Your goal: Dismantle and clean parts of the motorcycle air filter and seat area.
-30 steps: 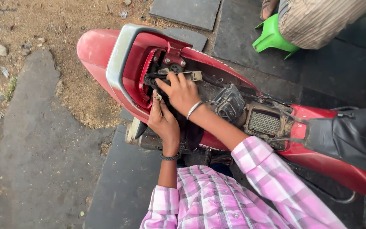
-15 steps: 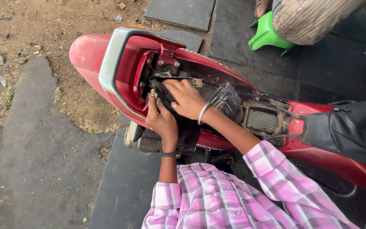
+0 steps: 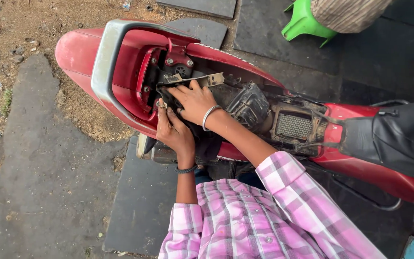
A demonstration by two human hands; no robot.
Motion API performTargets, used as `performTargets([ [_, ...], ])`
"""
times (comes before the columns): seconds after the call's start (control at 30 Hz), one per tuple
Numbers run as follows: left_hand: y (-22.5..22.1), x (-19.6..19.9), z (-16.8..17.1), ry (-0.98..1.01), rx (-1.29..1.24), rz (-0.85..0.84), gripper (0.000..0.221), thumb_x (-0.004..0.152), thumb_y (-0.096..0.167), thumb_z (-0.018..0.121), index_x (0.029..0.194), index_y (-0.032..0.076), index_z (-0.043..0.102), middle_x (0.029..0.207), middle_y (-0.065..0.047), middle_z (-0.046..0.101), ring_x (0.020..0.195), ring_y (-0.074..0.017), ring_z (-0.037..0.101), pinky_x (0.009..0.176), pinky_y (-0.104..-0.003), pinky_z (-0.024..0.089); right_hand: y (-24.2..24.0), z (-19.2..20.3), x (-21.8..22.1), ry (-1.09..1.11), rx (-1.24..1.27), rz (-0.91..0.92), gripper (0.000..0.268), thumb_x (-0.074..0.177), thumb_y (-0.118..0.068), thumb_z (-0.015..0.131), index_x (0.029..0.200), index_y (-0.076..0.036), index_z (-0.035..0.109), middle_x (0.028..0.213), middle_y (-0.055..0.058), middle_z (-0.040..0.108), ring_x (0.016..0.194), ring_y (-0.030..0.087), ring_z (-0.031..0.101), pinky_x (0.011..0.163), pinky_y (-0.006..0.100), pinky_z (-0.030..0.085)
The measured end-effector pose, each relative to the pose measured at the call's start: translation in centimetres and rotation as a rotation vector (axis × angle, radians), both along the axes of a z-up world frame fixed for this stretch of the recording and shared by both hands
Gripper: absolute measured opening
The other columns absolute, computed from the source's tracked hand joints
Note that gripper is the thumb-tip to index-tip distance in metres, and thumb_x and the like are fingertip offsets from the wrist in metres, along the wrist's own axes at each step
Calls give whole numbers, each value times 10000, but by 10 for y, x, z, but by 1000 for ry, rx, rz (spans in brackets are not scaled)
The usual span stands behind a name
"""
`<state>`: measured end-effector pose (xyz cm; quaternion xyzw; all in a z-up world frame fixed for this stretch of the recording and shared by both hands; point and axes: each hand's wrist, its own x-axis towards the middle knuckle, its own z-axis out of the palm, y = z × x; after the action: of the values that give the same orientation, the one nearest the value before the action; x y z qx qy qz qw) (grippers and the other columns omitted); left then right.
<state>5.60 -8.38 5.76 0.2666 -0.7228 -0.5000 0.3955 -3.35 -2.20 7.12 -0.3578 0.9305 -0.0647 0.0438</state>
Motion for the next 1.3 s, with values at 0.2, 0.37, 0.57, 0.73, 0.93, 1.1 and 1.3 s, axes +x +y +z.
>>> performTargets([
  [0.2, 13, 2, -17, 15, 88, 49, 279, 1029, 30, 570, 1269, -64, 674, 1189, -218, 748, 1000, -296, 756, 858, -373, 575, 58, -4, 20, -256, -226, 29, 410, 790, -155, 722, 1199, -134, 711, 1252, -15, 657, 1174, 299, 552, 1006, 462, 488],
  [0.37, 11, 14, -42, 131, 372, -223, 298, 1044, 46, 569, 1302, -50, 682, 1166, -145, 749, 1015, -176, 681, 914, -317, 539, 90, -12, 37, -407, -308, 272, 453, 706, 20, 646, 1122, -120, 756, 1286, -6, 679, 1281, 271, 546, 1043, 438, 417],
  [0.57, 9, 21, -22, 245, 544, -286, 304, 1051, 45, 537, 1317, -36, 659, 1258, -98, 714, 1136, -132, 655, 1007, -287, 515, 65, 24, 63, -140, -572, 159, 523, 623, 19, 733, 1135, -89, 708, 1194, 44, 669, 1123, 309, 620, 950, 454, 457],
  [0.73, 13, 21, -13, 105, 385, -165, 295, 1048, 48, 554, 1301, -40, 678, 1192, -113, 746, 1064, -125, 666, 965, -289, 526, 67, 0, 33, -50, -325, 64, 388, 780, -16, 741, 1136, -164, 693, 1181, 20, 652, 1093, 249, 649, 868, 414, 581],
  [0.93, 17, 17, -47, 44, 372, -105, 298, 1012, 29, 550, 1264, -68, 675, 1130, -141, 752, 1028, -137, 674, 927, -291, 520, 33, 4, 29, 82, -650, 149, 654, 791, 30, 699, 1410, -123, 558, 1375, 92, 591, 1255, 286, 592, 1018, 436, 536],
  [1.1, 26, 21, -27, -16, 463, -6, 271, 1034, 47, 538, 1226, -84, 679, 1055, -147, 773, 935, -155, 682, 869, -308, 552, 61, 18, 51, -118, -583, 302, 755, 662, 70, 660, 1402, -42, 557, 1407, 143, 582, 1262, 364, 556, 1054, 458, 451],
  [1.3, 30, 13, -15, 74, 280, 33, 273, 1050, 50, 558, 1266, -76, 668, 1168, -170, 752, 1045, -200, 711, 939, -334, 535, 146, 14, 22, -153, -245, 92, 432, 621, 51, 684, 1025, -89, 753, 1065, 87, 690, 1018, 338, 639, 921, 432, 525],
])
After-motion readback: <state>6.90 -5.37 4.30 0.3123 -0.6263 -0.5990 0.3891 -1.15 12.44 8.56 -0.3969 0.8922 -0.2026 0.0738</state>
